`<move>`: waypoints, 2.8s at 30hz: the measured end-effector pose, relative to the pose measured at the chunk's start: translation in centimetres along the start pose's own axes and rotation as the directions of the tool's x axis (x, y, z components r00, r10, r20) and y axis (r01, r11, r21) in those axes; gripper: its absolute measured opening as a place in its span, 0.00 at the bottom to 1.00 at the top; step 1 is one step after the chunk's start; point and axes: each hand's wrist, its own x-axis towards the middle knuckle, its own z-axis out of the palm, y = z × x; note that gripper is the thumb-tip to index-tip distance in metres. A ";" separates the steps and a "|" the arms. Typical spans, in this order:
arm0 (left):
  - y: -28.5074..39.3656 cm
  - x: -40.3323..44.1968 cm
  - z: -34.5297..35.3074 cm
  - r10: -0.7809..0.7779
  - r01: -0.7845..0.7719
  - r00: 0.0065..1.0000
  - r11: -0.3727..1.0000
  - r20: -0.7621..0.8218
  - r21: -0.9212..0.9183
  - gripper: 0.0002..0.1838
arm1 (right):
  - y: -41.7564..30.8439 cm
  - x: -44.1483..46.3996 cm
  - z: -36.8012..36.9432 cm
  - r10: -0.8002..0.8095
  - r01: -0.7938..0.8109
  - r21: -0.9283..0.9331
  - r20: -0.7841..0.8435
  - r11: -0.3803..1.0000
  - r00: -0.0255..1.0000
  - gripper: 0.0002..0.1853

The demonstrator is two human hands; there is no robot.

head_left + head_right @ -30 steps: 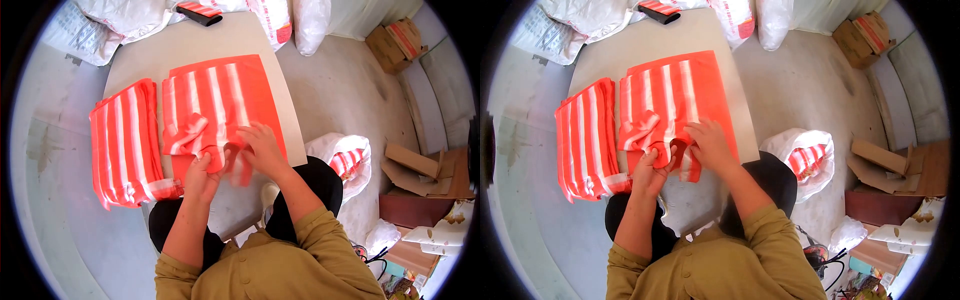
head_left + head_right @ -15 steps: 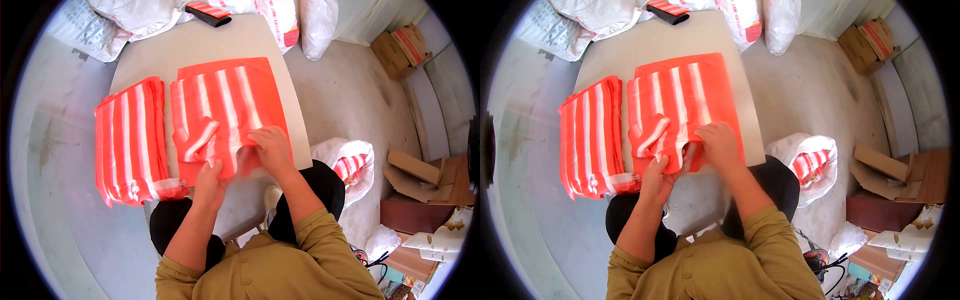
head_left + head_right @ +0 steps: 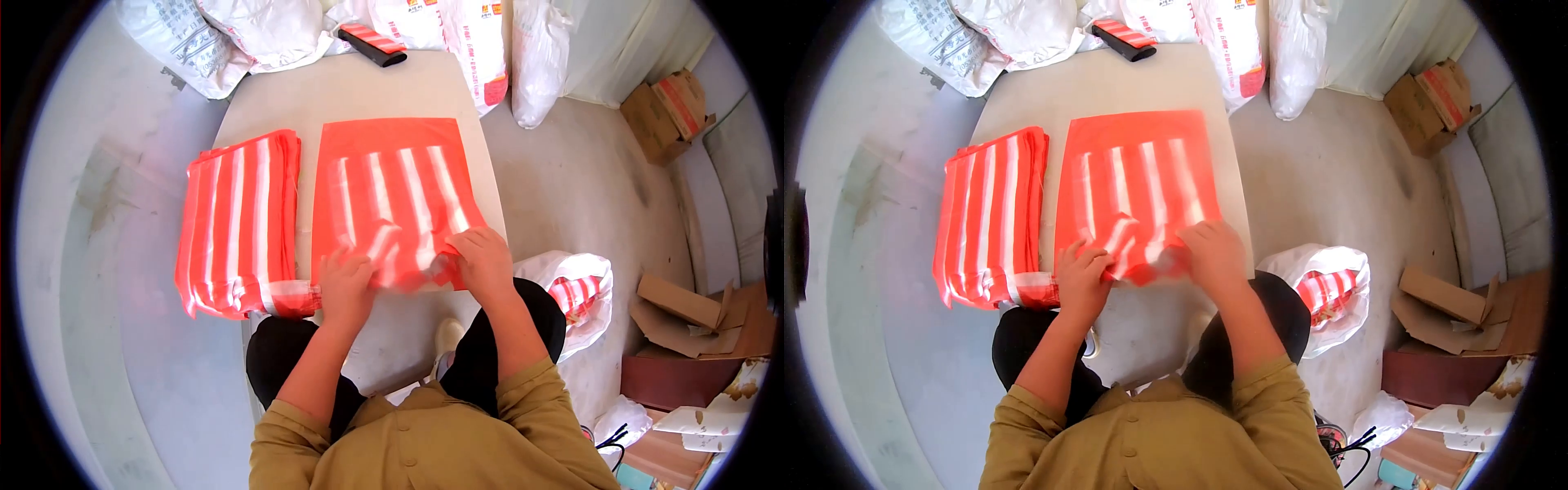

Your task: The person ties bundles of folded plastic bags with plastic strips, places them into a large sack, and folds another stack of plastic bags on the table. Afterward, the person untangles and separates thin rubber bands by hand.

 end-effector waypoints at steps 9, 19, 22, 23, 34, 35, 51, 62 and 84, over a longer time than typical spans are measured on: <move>10.3 2.0 1.8 0.072 0.025 0.972 0.914 0.223 -0.405 0.08 | 4.1 1.1 -12.1 0.020 -0.045 -0.371 -0.070 0.927 0.997 0.11; 15.2 9.1 2.0 -0.123 0.508 0.839 -0.173 0.530 -0.844 0.13 | -2.6 18.2 -5.4 -0.246 0.241 -0.390 0.038 0.889 0.969 0.06; 10.8 4.5 11.6 -0.188 0.191 0.962 -0.047 0.196 -0.980 0.16 | -3.2 17.7 7.5 -0.437 0.400 0.514 -0.054 0.758 0.898 0.03; 9.6 3.2 13.9 -0.206 0.244 0.933 -0.241 0.295 -0.939 0.15 | -2.8 16.7 13.1 -0.535 0.441 0.636 -0.053 0.633 0.843 0.04; 7.1 -1.2 9.4 -0.061 0.568 0.712 -0.535 0.699 -0.625 0.13 | -11.9 9.2 15.4 -0.518 0.574 0.193 0.708 0.796 0.480 0.14; 7.4 -1.0 9.4 -0.041 0.574 0.698 -0.565 0.715 -0.593 0.14 | -11.3 9.0 14.8 -0.483 0.419 0.277 0.689 0.865 0.541 0.17; 10.2 -2.7 7.0 -0.231 0.665 0.514 -0.500 0.826 -0.555 0.11 | 2.9 -5.2 2.0 0.483 -0.751 0.642 0.614 0.154 0.624 0.33; 10.1 -3.7 2.9 -0.257 0.791 0.439 -0.345 0.861 -0.506 0.21 | -0.5 -2.6 1.9 0.463 -0.786 0.466 0.636 0.406 0.617 0.40; 10.0 -5.3 7.2 -0.288 0.742 0.454 -0.403 0.843 -0.537 0.12 | -3.4 -12.2 0.7 0.440 -0.759 0.609 0.630 0.230 0.639 0.24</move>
